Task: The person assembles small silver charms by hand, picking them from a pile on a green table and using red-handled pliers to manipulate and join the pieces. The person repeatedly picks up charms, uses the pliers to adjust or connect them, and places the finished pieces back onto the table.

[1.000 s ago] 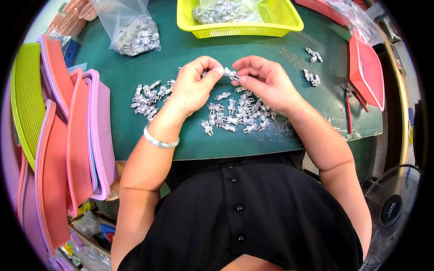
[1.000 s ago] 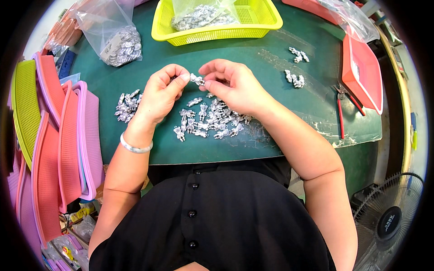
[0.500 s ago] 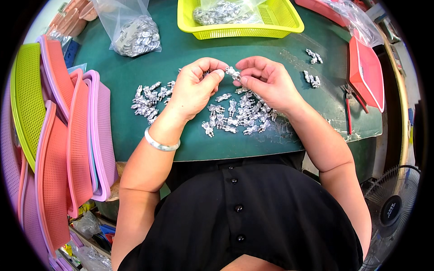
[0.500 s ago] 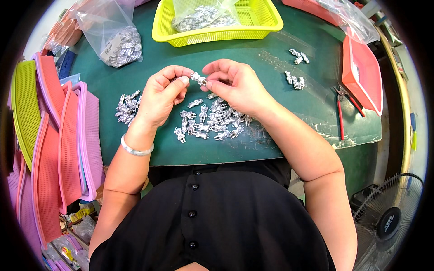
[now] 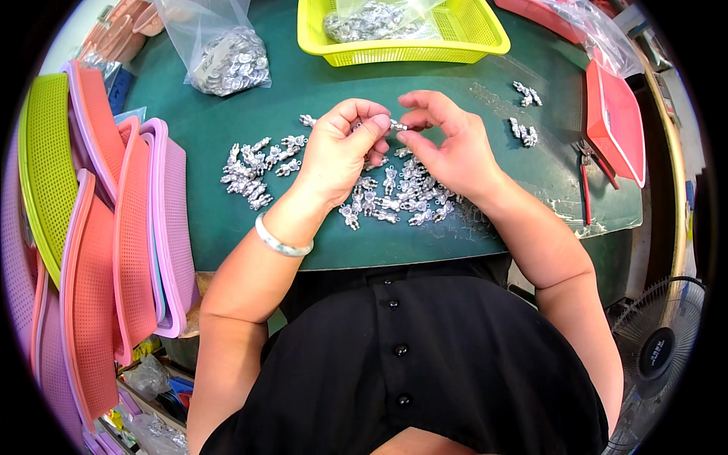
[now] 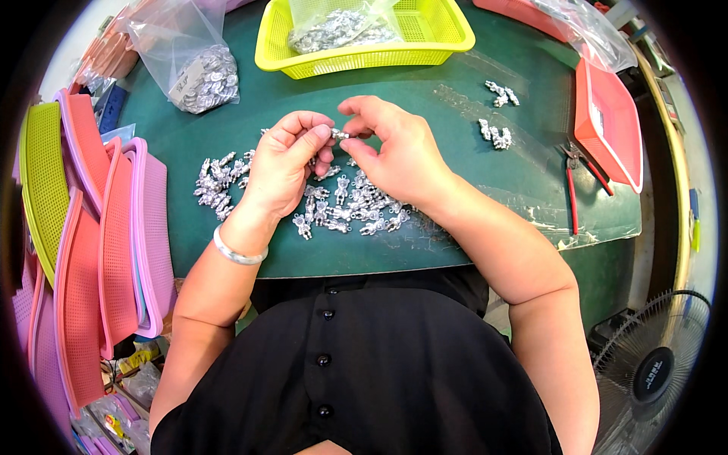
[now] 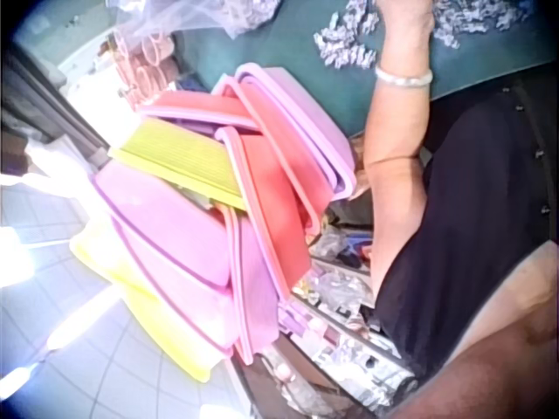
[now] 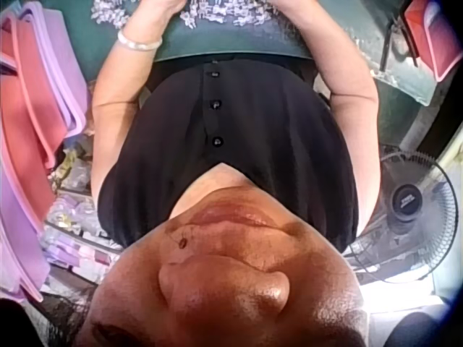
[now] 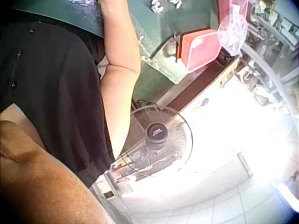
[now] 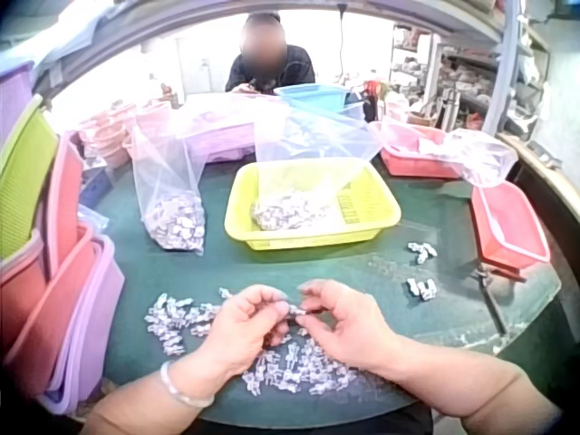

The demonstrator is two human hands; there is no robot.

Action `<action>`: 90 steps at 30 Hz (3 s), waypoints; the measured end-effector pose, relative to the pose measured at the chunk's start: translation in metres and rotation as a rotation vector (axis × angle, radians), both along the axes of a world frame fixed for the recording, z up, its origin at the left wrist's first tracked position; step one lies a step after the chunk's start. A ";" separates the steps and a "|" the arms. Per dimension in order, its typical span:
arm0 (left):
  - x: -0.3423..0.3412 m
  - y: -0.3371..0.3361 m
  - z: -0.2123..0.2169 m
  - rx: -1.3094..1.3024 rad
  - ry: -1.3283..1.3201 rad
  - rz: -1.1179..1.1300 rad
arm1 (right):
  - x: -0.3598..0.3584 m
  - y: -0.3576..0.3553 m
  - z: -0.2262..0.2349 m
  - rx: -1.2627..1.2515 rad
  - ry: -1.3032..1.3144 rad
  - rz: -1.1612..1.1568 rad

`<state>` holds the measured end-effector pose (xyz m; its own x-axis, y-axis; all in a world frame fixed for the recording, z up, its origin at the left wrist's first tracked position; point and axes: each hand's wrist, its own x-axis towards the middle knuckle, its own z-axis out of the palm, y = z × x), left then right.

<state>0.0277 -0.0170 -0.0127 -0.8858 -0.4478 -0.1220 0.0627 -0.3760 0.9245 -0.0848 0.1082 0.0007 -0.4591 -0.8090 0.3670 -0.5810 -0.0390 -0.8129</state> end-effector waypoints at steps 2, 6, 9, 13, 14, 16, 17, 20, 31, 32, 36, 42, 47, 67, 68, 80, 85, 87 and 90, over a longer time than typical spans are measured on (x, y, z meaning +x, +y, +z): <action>0.000 -0.002 0.000 0.076 0.027 -0.011 | -0.001 0.000 0.000 -0.025 0.035 0.011; 0.001 -0.005 0.000 0.080 0.058 0.001 | -0.012 0.000 0.000 0.064 0.188 0.101; 0.002 -0.007 0.000 0.057 0.084 -0.013 | -0.019 0.005 0.001 0.193 0.264 0.188; 0.001 -0.005 0.000 -0.018 0.108 0.005 | -0.018 0.005 0.002 0.240 0.239 0.200; 0.001 -0.005 0.001 -0.033 0.102 0.003 | -0.018 0.004 0.001 0.230 0.218 0.193; 0.001 -0.004 0.001 -0.031 0.095 0.007 | -0.018 0.004 -0.002 0.209 0.176 0.179; 0.001 -0.004 0.002 -0.030 0.092 0.009 | -0.017 0.003 -0.003 0.212 0.142 0.167; 0.002 -0.007 -0.001 -0.009 0.080 -0.012 | -0.018 0.002 -0.004 0.239 0.055 0.123; 0.004 -0.012 0.000 0.172 -0.038 -0.045 | -0.030 0.004 -0.004 0.254 0.235 0.140; 0.004 -0.012 0.000 0.156 -0.059 -0.047 | -0.030 0.004 -0.004 0.248 0.256 0.138; 0.003 -0.006 0.003 0.045 -0.144 -0.051 | -0.026 0.002 -0.005 0.207 0.223 0.130; 0.001 0.001 0.007 -0.034 -0.218 -0.078 | -0.012 0.000 0.001 -0.032 0.143 0.090; 0.001 0.006 0.007 0.004 -0.170 -0.033 | -0.006 -0.005 -0.010 -0.103 -0.063 0.111; 0.005 0.010 0.008 0.022 -0.043 -0.106 | -0.109 0.236 0.012 0.899 0.725 -0.862; 0.006 0.010 0.007 0.032 -0.025 -0.138 | -0.116 0.245 0.004 0.958 0.732 -0.867; 0.026 0.023 0.019 -0.052 -0.012 -0.113 | -0.158 0.283 -0.015 0.834 0.639 -0.685; 0.030 0.030 0.022 -0.072 -0.034 -0.100 | -0.161 0.280 -0.005 0.880 0.674 -0.621; 0.031 0.030 0.018 -0.060 -0.018 -0.095 | -0.156 0.268 0.001 0.857 0.619 -0.627; 0.031 0.033 0.018 -0.033 0.011 -0.087 | -0.147 0.268 0.007 0.864 0.619 -0.628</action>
<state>0.0586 0.0158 0.0057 -0.9227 -0.3727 -0.0989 0.0411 -0.3500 0.9359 -0.2321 0.3759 0.0075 -0.7948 -0.5957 0.1158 -0.6011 0.7991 -0.0151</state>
